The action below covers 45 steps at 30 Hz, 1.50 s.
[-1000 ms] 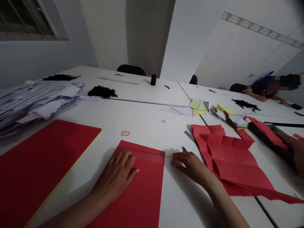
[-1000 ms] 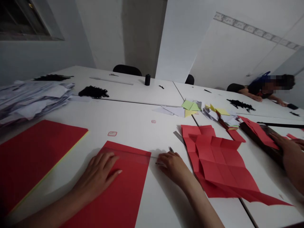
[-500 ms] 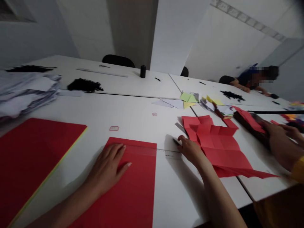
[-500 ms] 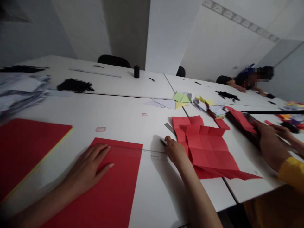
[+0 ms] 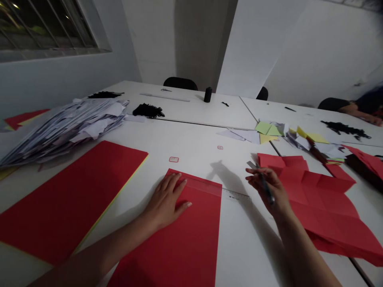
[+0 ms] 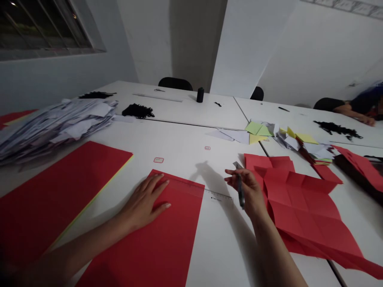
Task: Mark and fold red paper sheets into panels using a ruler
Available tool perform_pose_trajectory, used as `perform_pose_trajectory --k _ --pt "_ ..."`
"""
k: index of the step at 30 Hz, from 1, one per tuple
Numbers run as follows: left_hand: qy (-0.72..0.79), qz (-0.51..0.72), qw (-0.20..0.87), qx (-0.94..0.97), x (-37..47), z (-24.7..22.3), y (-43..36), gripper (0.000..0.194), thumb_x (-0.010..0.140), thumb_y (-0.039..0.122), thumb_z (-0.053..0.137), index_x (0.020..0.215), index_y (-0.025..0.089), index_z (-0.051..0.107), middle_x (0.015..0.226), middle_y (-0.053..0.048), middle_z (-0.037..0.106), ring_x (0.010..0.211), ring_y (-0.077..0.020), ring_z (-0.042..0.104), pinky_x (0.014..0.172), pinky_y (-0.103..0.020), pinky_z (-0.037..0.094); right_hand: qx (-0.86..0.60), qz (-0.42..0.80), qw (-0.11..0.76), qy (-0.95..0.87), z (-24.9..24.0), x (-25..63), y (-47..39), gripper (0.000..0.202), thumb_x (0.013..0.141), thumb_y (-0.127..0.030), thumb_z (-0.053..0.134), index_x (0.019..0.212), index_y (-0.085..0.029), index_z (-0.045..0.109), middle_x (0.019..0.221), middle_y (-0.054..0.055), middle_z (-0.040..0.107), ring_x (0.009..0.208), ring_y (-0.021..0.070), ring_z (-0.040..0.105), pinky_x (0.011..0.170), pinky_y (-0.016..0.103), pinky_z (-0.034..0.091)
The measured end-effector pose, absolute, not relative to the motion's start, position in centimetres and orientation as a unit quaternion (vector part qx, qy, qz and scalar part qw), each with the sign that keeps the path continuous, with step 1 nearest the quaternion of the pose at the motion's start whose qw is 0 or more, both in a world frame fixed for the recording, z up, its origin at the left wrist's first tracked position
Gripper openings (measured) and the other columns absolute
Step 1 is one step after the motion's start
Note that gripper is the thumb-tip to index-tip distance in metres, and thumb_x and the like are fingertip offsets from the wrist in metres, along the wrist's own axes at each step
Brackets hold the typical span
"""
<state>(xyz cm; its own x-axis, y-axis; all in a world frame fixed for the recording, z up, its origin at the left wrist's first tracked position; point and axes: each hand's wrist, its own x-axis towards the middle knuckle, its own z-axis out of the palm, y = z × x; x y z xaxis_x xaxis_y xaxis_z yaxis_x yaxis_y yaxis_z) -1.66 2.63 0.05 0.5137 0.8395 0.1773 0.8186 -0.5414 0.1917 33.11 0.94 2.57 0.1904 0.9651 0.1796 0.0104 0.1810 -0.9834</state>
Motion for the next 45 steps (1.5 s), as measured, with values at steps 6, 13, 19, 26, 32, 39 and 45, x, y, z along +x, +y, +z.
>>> perform_pose_trajectory --k 6,13,19,26,32,39,45 --pt "0.477 0.124 0.045 0.869 -1.7 -0.1 2.7 0.066 0.090 0.059 0.045 0.143 0.020 0.037 0.153 -0.014 0.031 0.142 -0.0357 0.026 0.114 -0.056 0.027 -0.524 0.274 0.366 -0.718 2.0 29.5 0.2 0.015 0.094 -0.027 0.046 0.104 -0.024 0.057 0.104 0.008 0.069 0.098 0.0212 0.066 0.083 0.035 0.053" --pt "0.471 0.125 0.062 0.871 -1.6 0.1 2.7 0.070 0.091 0.059 0.045 0.147 0.019 0.030 0.154 -0.016 0.028 0.142 -0.0351 0.026 0.113 -0.055 0.028 -0.501 0.125 0.234 -0.824 1.6 29.5 0.7 0.030 0.089 -0.017 0.045 0.112 -0.020 0.063 0.090 0.008 0.065 0.086 0.0223 0.060 0.075 0.035 0.050" --pt "0.471 0.101 0.059 0.875 -1.6 0.2 2.9 0.073 0.091 0.060 0.043 0.147 0.016 0.028 0.154 -0.017 0.027 0.143 -0.0360 0.023 0.113 -0.056 0.029 -0.524 0.126 0.193 -0.820 0.4 30.4 0.9 0.030 0.087 -0.020 0.054 0.115 -0.023 0.061 0.100 0.008 0.064 0.093 0.0242 0.059 0.079 0.037 0.049" --pt "0.469 0.098 0.052 0.876 -1.5 0.2 3.0 0.072 0.091 0.059 0.043 0.146 0.016 0.027 0.155 -0.017 0.027 0.143 -0.0356 0.023 0.112 -0.055 0.030 -0.533 0.135 0.191 -0.813 0.7 30.6 0.8 0.032 0.085 -0.016 0.053 0.116 -0.021 0.061 0.099 0.009 0.064 0.091 0.0234 0.059 0.078 0.036 0.049" --pt "0.470 0.100 0.050 0.876 -1.7 0.2 3.0 0.074 0.090 0.061 0.043 0.146 0.014 0.028 0.154 -0.018 0.028 0.143 -0.0363 0.023 0.113 -0.055 0.029 -0.543 0.143 0.205 -0.802 1.5 30.7 0.7 0.031 0.084 -0.012 0.053 0.114 -0.019 0.059 0.097 0.009 0.062 0.088 0.0226 0.059 0.076 0.035 0.049" --pt "0.455 0.124 0.003 0.882 -1.7 -0.2 3.8 0.076 0.088 0.063 0.045 0.144 0.012 0.034 0.150 -0.018 0.035 0.140 -0.0358 0.030 0.111 -0.052 0.033 -0.554 0.146 0.200 -0.795 1.9 31.0 1.2 0.034 0.080 -0.010 0.062 0.113 -0.019 0.059 0.099 0.009 0.062 0.090 0.0224 0.059 0.079 0.035 0.048" --pt "0.447 0.150 -0.007 0.882 -1.8 -0.9 4.8 0.077 0.087 0.066 0.043 0.143 0.013 0.037 0.145 -0.017 0.041 0.135 -0.0365 0.036 0.106 -0.053 0.038 -0.558 0.133 0.204 -0.793 2.0 31.1 1.5 0.030 0.083 -0.016 0.065 0.112 -0.020 0.058 0.096 0.008 0.062 0.088 0.0222 0.057 0.076 0.035 0.047"
